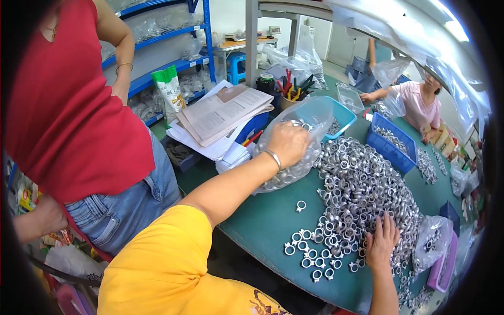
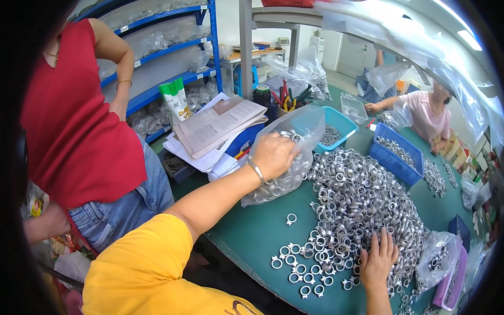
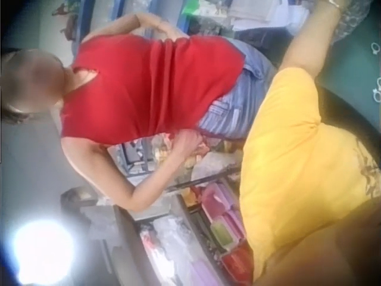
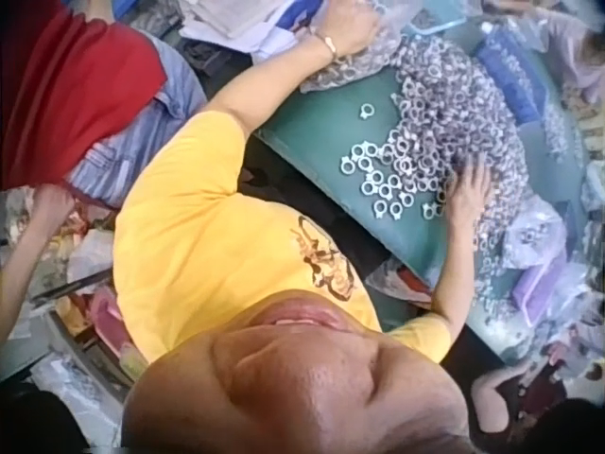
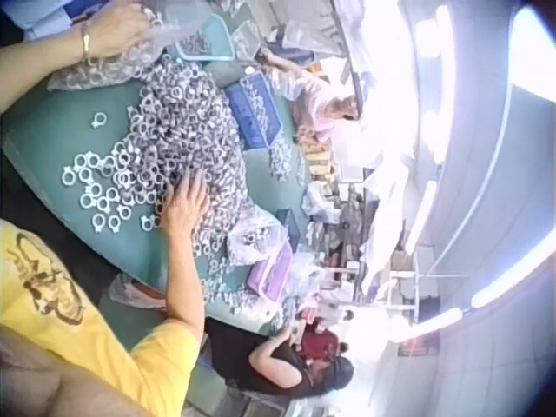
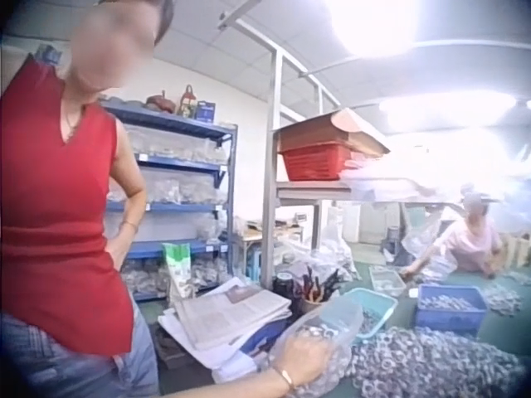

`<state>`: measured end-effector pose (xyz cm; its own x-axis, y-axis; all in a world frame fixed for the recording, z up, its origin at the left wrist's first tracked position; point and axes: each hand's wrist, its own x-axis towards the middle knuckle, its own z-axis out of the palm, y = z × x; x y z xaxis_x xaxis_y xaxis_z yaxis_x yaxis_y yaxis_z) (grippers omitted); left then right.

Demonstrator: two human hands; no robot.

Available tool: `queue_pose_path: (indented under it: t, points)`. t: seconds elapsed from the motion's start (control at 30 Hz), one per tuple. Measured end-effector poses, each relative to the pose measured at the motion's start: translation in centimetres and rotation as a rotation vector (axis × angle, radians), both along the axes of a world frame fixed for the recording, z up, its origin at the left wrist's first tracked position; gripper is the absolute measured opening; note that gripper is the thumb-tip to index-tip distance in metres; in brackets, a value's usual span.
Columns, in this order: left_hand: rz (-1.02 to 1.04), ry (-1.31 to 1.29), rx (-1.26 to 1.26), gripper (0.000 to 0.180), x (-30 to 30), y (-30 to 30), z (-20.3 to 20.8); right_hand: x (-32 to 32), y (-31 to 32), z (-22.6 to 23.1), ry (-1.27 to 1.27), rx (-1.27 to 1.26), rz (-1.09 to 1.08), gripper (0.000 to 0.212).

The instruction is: The person sorts small metal ring-like components from a large pile on a table, picking them up one by one to check them and then placing them into a plastic bag.

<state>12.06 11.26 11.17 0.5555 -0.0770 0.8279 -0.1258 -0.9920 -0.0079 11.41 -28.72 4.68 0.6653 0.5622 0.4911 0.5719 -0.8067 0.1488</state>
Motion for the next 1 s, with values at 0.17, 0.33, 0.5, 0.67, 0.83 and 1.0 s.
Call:
queue_pose_path:
  t: [0.17,0.33,0.5,0.67,0.83,1.0]
  points:
    - [-0.023,-0.015,-0.040,0.019,-0.8,1.2,-0.9,0.4,2.1,-1.2,0.003,0.029,0.012,0.046]
    - [-0.057,0.009,0.003,0.020,-1.7,0.7,0.3,0.4,2.0,-1.3,-0.010,0.060,-0.011,0.047]
    - [-0.155,0.210,-0.077,0.038,-1.7,1.7,1.3,0.1,1.6,-1.3,0.035,0.062,-0.038,0.050]
    - [-0.209,0.201,-0.628,0.021,0.4,6.0,5.3,0.3,1.8,-1.2,0.053,0.070,-0.024,0.049]
    - [0.142,-0.423,-0.986,0.023,3.8,14.1,8.0,0.4,1.8,-1.1,0.057,0.058,-0.026,0.048]
    - [1.208,0.647,-0.445,0.035,0.3,29.3,8.9,0.5,1.0,-1.7,0.060,0.038,-0.035,0.049]
